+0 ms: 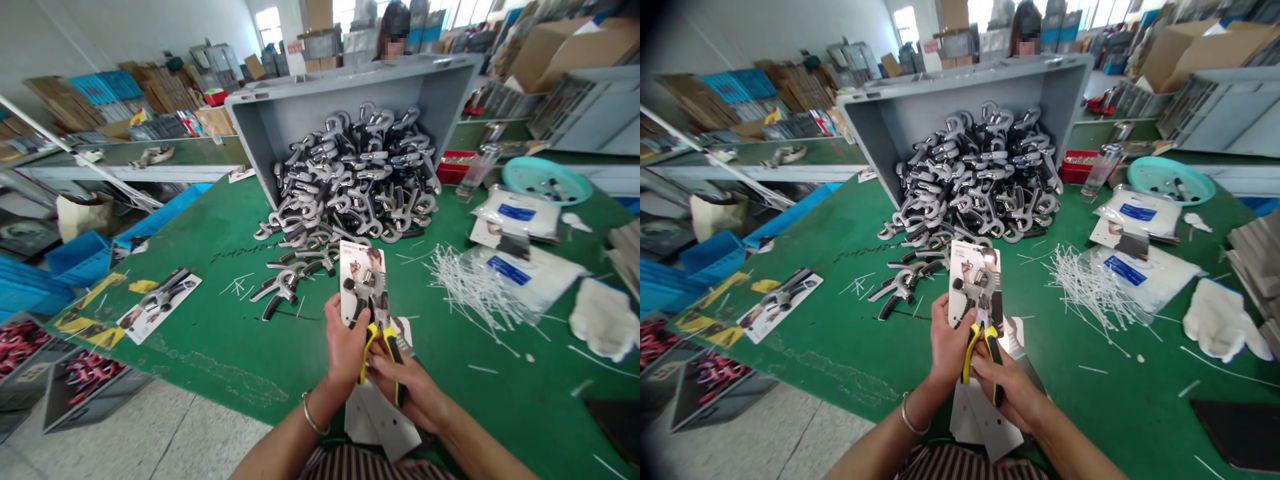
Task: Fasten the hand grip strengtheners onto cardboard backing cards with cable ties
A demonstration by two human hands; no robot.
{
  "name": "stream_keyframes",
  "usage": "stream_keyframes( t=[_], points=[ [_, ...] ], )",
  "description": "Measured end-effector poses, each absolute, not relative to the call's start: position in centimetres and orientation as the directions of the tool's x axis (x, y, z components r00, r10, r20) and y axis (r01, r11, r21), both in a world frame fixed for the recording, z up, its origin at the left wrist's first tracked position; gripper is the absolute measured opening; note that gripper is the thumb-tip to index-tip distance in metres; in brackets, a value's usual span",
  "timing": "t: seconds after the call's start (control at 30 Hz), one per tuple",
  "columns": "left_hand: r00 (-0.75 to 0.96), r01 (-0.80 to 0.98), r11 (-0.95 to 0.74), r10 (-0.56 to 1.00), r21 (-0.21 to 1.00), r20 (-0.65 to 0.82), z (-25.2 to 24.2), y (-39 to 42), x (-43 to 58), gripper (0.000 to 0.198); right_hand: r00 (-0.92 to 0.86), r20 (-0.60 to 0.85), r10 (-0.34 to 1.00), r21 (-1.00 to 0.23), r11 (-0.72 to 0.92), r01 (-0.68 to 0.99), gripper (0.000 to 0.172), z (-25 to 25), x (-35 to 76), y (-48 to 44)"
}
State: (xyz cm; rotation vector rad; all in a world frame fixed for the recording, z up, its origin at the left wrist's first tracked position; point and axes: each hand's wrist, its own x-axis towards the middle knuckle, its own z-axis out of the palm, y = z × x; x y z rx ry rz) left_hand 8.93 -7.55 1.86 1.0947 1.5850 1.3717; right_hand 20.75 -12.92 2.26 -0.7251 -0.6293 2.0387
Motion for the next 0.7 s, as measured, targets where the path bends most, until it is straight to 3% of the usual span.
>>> stream_keyframes(
  t=[0.13, 0.23, 0.4, 0.53, 0.7],
  points=[
    [-0.287, 0.033, 0.048, 0.957, 0.998, -0.036, 1.4, -7.5, 8.1, 0.045, -0.515, -0.261, 0.816, -0.691, -0.531, -0.49, 0.036, 2.1, 22.4, -12.8],
    [-0.184, -0.074, 0.022, 0.982, 0.997, -0.035, 1.7, -7.0, 5.5, 0.045, -0.651, -0.343, 0.677, -0.744, -0.619, -0.252, 0.034, 3.3, 25.9, -12.1],
    [0.014, -0.092, 0.094, 0.996, 0.991, -0.093, 2.3, -6.7, 2.4, 0.05, -0.715, -0.528, 0.459, -0.711, -0.699, 0.077, 0.042, 5.2, 29.9, -9.8],
    [0.111, -0.049, 0.095, 0.99, 0.994, -0.089, 2.8, -7.0, 2.3, 0.052, -0.768, -0.532, 0.357, -0.722, -0.665, 0.191, 0.047, 6.2, 29.6, -7.6],
    [0.132, 0.066, 0.041, 0.99, 0.997, -0.049, 3.3, -7.1, 2.1, 0.051, -0.787, -0.557, 0.265, -0.65, -0.729, 0.215, 0.045, 6.3, 28.9, -6.4]
  ],
)
